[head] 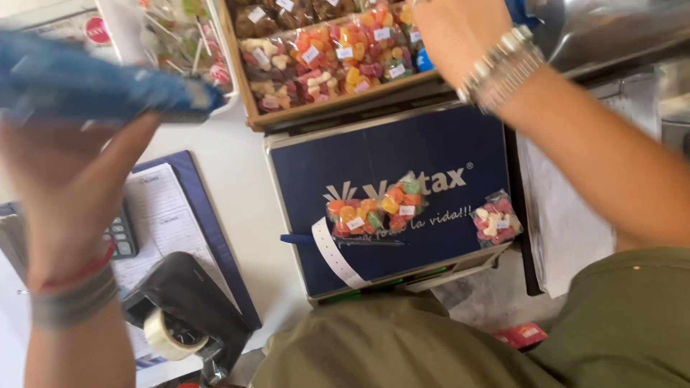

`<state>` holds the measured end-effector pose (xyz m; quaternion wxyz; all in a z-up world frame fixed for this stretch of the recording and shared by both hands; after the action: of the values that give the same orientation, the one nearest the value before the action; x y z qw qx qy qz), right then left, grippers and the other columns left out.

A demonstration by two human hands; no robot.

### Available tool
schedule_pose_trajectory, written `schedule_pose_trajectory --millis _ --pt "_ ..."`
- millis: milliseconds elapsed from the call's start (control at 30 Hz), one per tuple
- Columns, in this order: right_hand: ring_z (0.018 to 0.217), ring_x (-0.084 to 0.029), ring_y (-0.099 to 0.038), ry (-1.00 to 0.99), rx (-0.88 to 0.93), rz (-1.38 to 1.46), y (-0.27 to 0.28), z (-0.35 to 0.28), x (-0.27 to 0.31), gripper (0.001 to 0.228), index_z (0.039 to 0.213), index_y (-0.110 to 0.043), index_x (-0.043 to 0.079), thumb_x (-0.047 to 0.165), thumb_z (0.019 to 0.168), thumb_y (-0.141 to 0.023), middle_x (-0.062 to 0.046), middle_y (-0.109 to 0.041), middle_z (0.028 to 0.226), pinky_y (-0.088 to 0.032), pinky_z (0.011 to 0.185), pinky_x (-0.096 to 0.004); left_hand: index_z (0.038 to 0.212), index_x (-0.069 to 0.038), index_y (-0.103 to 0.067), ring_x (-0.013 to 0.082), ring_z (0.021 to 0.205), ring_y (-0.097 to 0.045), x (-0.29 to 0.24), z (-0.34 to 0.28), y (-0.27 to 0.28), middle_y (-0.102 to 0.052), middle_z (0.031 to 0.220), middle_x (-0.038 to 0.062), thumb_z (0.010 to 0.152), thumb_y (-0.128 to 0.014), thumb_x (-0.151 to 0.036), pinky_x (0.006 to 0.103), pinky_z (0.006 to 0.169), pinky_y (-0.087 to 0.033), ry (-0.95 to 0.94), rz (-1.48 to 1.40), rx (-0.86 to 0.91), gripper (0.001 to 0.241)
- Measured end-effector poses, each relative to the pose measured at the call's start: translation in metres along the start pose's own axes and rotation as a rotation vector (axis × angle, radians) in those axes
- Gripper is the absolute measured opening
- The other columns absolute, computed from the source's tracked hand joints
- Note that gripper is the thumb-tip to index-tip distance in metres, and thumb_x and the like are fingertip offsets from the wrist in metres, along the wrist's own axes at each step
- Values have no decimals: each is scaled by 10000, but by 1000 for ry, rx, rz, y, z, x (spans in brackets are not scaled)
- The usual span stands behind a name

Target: The person is writing codes on a strip of labels and applying them to small bags of candy before organizing them on a digital scale and in a display tray.

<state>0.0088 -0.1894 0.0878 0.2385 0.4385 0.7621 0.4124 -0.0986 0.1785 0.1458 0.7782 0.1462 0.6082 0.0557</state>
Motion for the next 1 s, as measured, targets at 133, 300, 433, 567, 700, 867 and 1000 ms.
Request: schedule_pose_trajectory --millis 133,300,433,567,700,867,1000 --pt "448 -126 -582 69 -206 143 23 -73 36 255 1278 -622 27 88 1030 -628 -227 -653 1006 -483 322 -222 1598 -37 -263 471 1566 -447 -18 -52 7 -360 1586 219 1081 -548 171 597 1440 -392 132 -25 -35 626" --pt "1338 -344 -476 525 -79 352 -56 -127 66 790 1432 -519 65 309 759 -853 -189 -492 1479 -382 1126 -474 1512 -37 -306 462 1531 -516 -44 -112 6 -355 1528 183 1045 -570 61 597 1404 -483 235 20 -246 545" --pt "1272 -298 -512 502 -245 232 -76 -130 79 735 1368 -549 109 285 731 -870 -107 -538 1398 -463 1061 -438 1478 60 -319 562 1416 -536 -53 -141 -4 -358 1457 254 1006 -580 74 712 1417 -531 70 41 -314 540" --pt "1075 -233 -617 540 -344 259 -40 -119 73 273 1045 -685 171 126 793 -779 -43 -676 1087 -527 911 -351 1458 -9 -345 419 1377 -542 -61 -161 -8 -429 1421 223 953 -634 58 630 1361 -580 138 11 -426 586" --pt "669 -80 -619 531 -432 479 37 -73 51 239 951 -767 144 -32 941 -606 8 -743 884 -489 578 -228 1370 -70 -428 377 1357 -596 -71 -170 -8 -484 1339 161 948 -677 -40 595 1335 -605 277 36 -511 491" --pt "722 -158 -567 154 -448 353 9 97 -25 202 904 -523 108 157 1046 -658 6 -585 739 -409 576 -344 1368 -81 -444 438 1362 -656 -60 -187 2 -511 1363 124 903 -689 -31 565 1281 -593 317 -46 -562 528" --pt "483 -243 -598 29 -372 287 -19 192 -55 406 747 -459 113 255 1127 -461 -61 -602 587 -471 494 -384 1385 -98 -447 429 1394 -633 -48 -192 6 -509 1380 124 869 -678 5 561 1216 -594 388 -123 -584 575"
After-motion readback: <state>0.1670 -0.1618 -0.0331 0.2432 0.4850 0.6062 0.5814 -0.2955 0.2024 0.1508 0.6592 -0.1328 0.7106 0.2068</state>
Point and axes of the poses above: each hand's wrist, its own z-axis towards the middle knuckle, its own y-axis out of the back of the hand, x = y × z, the point moved 5 cm from there along z, towards the middle knuckle
